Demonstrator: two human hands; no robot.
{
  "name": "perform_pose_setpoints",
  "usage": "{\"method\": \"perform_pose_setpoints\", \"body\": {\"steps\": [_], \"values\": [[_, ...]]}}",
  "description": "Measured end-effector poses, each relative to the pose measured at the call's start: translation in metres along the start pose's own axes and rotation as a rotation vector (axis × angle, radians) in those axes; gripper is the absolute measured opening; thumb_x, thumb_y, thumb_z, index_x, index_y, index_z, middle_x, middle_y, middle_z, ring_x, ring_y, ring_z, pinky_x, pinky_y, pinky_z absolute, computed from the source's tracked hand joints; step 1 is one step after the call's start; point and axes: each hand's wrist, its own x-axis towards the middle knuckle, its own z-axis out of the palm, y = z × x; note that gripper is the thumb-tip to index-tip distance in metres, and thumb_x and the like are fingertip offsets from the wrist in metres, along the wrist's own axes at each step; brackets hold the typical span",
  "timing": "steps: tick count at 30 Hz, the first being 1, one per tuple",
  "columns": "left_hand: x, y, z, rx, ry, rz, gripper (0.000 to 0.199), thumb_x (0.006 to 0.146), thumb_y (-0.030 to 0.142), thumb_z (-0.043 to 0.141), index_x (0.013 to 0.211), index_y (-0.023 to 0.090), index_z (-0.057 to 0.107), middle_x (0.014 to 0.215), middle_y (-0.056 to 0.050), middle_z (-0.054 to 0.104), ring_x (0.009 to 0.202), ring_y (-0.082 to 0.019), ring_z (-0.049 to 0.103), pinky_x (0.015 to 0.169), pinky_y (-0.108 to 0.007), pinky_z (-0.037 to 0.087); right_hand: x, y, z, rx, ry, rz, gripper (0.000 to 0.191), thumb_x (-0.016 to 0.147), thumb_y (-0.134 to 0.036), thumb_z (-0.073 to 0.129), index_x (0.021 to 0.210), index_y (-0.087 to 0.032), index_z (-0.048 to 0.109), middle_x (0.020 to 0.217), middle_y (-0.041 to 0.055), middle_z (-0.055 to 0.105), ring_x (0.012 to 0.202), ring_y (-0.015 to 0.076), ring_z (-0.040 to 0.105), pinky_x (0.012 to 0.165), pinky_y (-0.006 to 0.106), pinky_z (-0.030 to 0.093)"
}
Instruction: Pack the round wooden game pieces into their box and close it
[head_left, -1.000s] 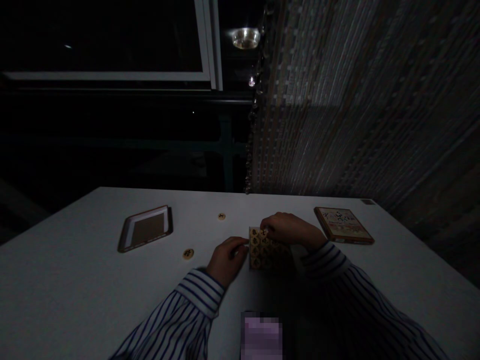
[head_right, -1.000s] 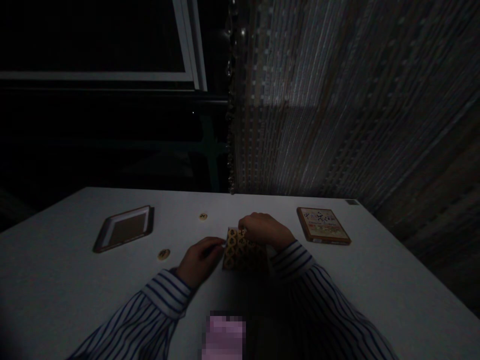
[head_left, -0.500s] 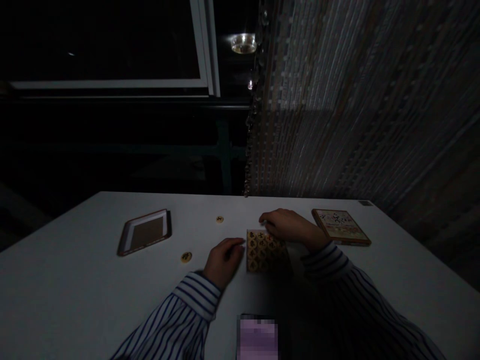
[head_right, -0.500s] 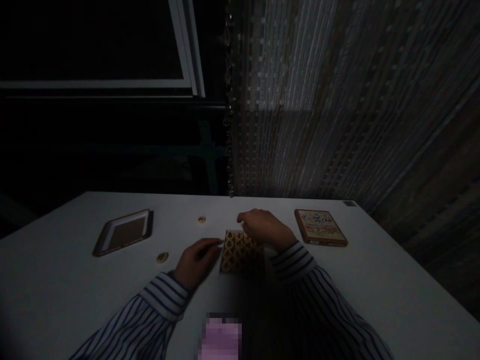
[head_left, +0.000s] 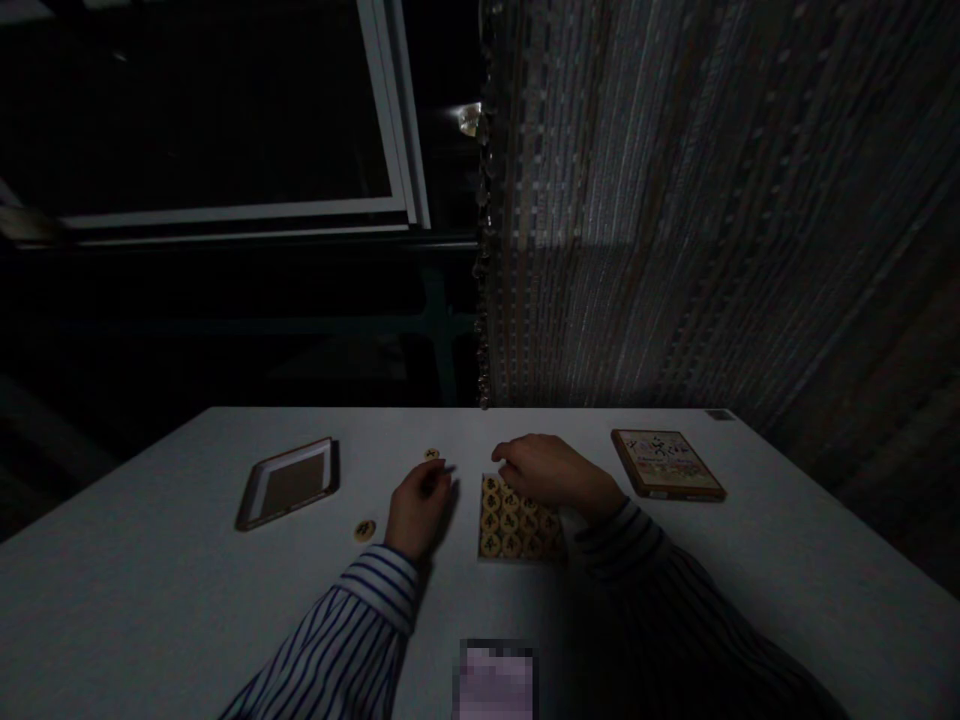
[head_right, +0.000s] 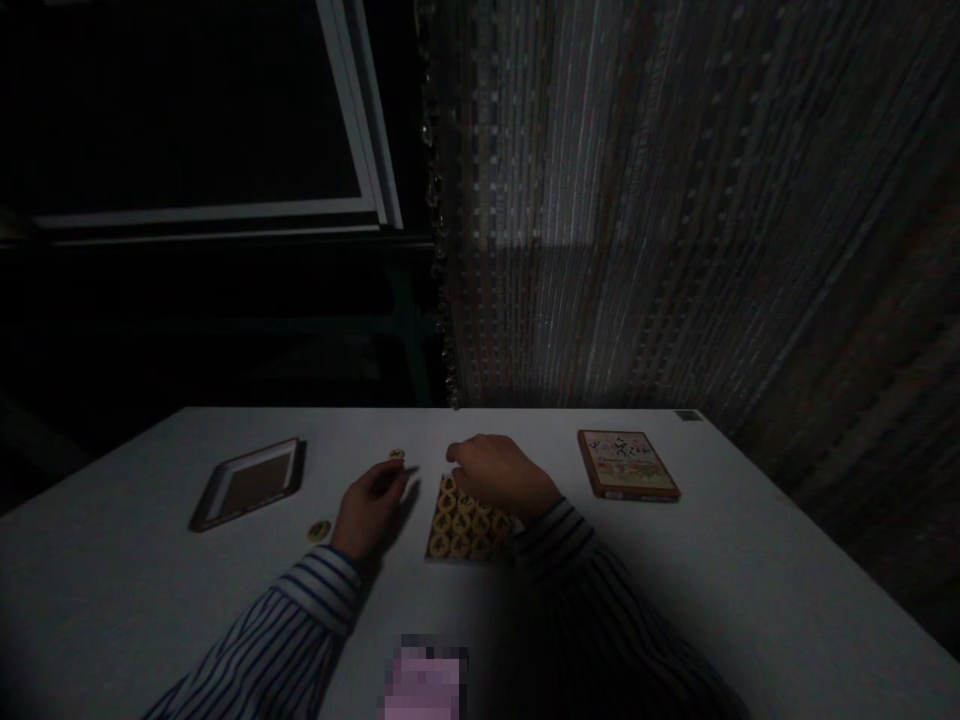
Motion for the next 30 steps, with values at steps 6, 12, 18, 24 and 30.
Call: {"method": "perform_pose_setpoints", "body": {"steps": [6,12,18,24,30], "values": [[0.021,-0.009,-0.002,0.202,0.065,0.049,0.033,0.073,0.028,0.054,0.103,0.014,0.056,0.103,-0.012,0.062,0.096,-0.022,0.058,0.086,-0.036,0.044,0.001,-0.006,0.002,-0.022,-0.012,-0.026,0.033,0.084,-0.029,0.038,0.109,-0.019,0.057,0.104,0.0091,0.063,0.097,0.0226,0.056,0.078,0.031,0.039],[0.035,-0.018,0.002,0.406,0.098,0.045,0.039,0.074,0.027,0.052,0.109,0.009,0.053,0.104,-0.016,0.061,0.097,-0.024,0.057,0.086,-0.035,0.043,0.003,-0.009,0.005,-0.063,-0.035,-0.046,0.030,0.085,-0.029,0.036,0.104,-0.019,0.058,0.099,0.0090,0.064,0.092,0.0224,0.058,0.074,0.031,0.039],[0.040,-0.019,0.006,0.450,0.072,0.037,0.037,0.075,0.025,0.050,0.109,0.012,0.053,0.097,-0.013,0.065,0.090,-0.023,0.060,0.082,-0.034,0.043,0.005,-0.008,0.010,-0.104,-0.035,-0.073,0.024,0.084,-0.028,0.038,0.093,-0.019,0.059,0.090,0.0072,0.065,0.084,0.0217,0.060,0.067,0.030,0.040],[0.040,-0.020,0.007,0.440,0.076,0.018,0.035,0.076,0.022,0.050,0.110,0.013,0.052,0.099,-0.013,0.065,0.092,-0.022,0.059,0.083,-0.033,0.042,0.007,-0.010,0.009,-0.112,-0.096,-0.049,0.024,0.084,-0.027,0.038,0.094,-0.019,0.058,0.092,0.0080,0.065,0.085,0.0214,0.059,0.068,0.029,0.040],[0.038,-0.016,0.003,0.357,0.066,0.001,0.036,0.078,0.027,0.050,0.111,0.013,0.051,0.100,-0.013,0.064,0.092,-0.022,0.060,0.081,-0.033,0.044,0.007,-0.010,0.007,-0.116,-0.107,-0.045,0.024,0.085,-0.027,0.038,0.095,-0.020,0.058,0.091,0.0079,0.065,0.085,0.0211,0.059,0.069,0.029,0.040]]}}
